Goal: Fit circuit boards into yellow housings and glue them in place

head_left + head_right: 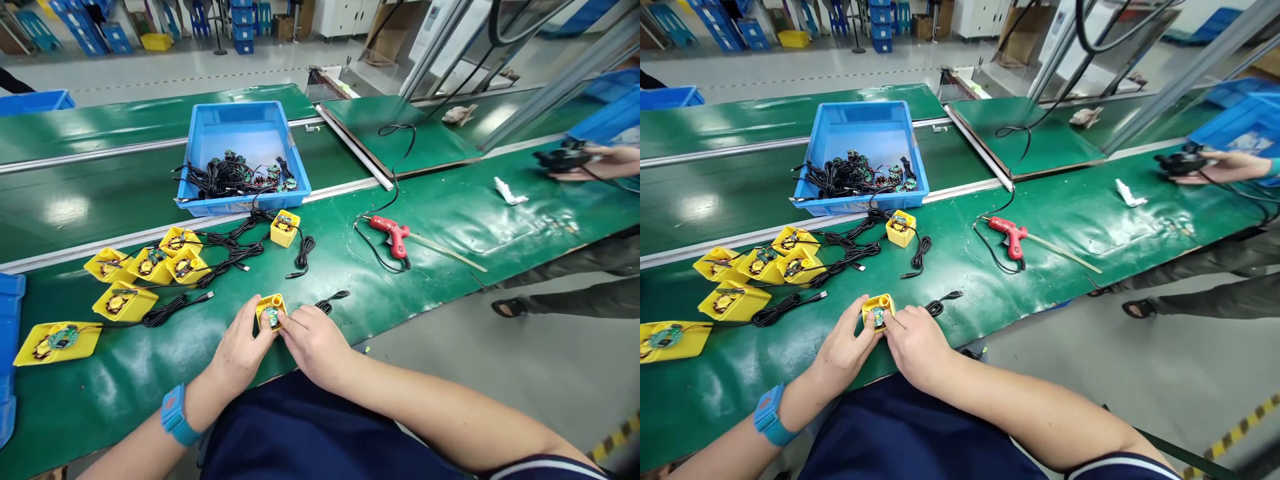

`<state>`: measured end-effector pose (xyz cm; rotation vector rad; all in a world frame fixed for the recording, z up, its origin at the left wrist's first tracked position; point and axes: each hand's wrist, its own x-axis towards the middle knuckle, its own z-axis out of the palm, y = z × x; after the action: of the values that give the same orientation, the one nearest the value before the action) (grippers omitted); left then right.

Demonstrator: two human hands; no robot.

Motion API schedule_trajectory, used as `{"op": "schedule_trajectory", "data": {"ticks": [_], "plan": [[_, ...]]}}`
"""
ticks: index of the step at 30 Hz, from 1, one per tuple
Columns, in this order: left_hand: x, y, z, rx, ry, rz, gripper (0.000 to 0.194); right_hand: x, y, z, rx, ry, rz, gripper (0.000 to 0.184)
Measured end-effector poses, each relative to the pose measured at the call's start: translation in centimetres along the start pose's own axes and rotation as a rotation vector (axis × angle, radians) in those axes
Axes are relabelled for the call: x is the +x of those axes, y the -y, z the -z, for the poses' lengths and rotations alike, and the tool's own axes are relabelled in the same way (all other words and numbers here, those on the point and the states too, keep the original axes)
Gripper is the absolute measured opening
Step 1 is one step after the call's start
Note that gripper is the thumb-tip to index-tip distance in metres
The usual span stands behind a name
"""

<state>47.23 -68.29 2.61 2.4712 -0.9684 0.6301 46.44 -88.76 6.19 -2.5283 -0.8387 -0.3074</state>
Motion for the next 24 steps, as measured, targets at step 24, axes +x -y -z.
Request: {"op": "schedule_trajectory", "data": {"ticks": [24], "plan": [[4.9, 1.3, 3.8, -0.292, 0.358, 0.309, 0.022, 0.5, -1.7, -0.4, 0.176, 0.041, 0.014, 0.028]]}}
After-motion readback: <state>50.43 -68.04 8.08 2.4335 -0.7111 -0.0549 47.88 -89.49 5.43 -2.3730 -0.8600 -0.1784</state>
